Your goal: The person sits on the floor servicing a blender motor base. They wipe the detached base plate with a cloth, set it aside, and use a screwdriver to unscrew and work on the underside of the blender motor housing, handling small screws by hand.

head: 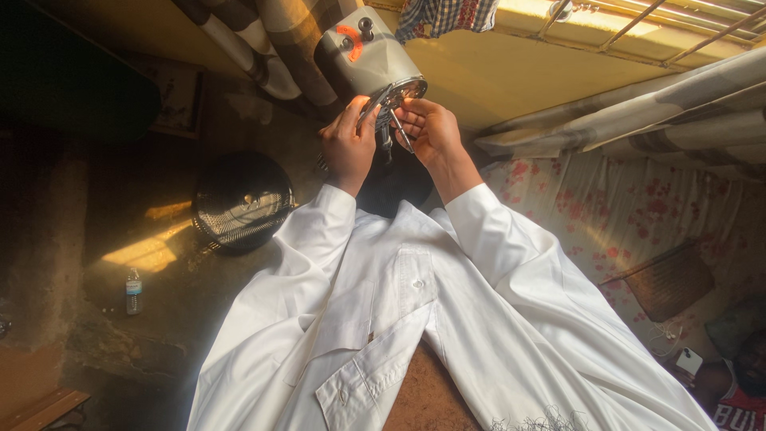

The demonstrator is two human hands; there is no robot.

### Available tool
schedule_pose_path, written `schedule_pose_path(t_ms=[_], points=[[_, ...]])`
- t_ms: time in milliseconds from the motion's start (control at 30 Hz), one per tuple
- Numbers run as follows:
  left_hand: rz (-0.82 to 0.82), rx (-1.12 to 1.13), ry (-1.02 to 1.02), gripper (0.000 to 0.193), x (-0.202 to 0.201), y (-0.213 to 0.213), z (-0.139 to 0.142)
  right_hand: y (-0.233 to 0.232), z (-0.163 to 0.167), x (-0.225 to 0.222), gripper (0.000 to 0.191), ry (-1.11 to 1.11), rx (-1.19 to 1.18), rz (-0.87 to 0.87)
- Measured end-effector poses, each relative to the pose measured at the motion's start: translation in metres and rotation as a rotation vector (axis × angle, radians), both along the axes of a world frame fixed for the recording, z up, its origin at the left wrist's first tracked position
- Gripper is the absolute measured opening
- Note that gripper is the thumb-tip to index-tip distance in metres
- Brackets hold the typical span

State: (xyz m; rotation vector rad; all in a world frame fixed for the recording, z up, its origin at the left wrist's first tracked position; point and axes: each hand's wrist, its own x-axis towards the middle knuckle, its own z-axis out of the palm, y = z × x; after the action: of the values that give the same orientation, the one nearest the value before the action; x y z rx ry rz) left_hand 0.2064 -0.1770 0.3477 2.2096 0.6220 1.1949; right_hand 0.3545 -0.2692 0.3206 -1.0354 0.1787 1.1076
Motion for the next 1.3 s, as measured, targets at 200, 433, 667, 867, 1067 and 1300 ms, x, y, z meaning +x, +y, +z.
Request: schedule_pose_path(t_ms=[200, 433, 667, 867, 1067, 1300], points=[[-0.006, 0.043, -0.016, 0.016, 0.001, 0.002, 0.002, 0.012, -0.010, -0.006, 0.010, -0.242, -0.008, -0.145], [0.004, 0.003, 0.001, 0.015, 0.001, 0.002, 0.000, 0.008, 0.002, -0.021, 0.011, -0.756, -0.189, -0.196], [-0.002, 0.020, -0.035, 0.016, 0.002, 0.001, 0.001, 0.004, 0.013, -0.010, 0.013, -0.174, 0.000, -0.066], [0.010, 0.025, -0.010, 0.017, 0.003, 0.002, 0.001, 0.007, 0.004, -0.010, 0.009, -0.220, 0.025, -0.119], [0.010, 0.037, -0.016, 0.015, 0.002, 0.002, 0.003, 0.007, 0.005, -0.012, 0.010, -0.232, 0.008, -0.130], [0.006, 0.045, -0.019, 0.016, 0.002, 0.002, 0.005, 0.007, 0.010, -0.001, 0.015, 0.029, -0.101, 0.009]])
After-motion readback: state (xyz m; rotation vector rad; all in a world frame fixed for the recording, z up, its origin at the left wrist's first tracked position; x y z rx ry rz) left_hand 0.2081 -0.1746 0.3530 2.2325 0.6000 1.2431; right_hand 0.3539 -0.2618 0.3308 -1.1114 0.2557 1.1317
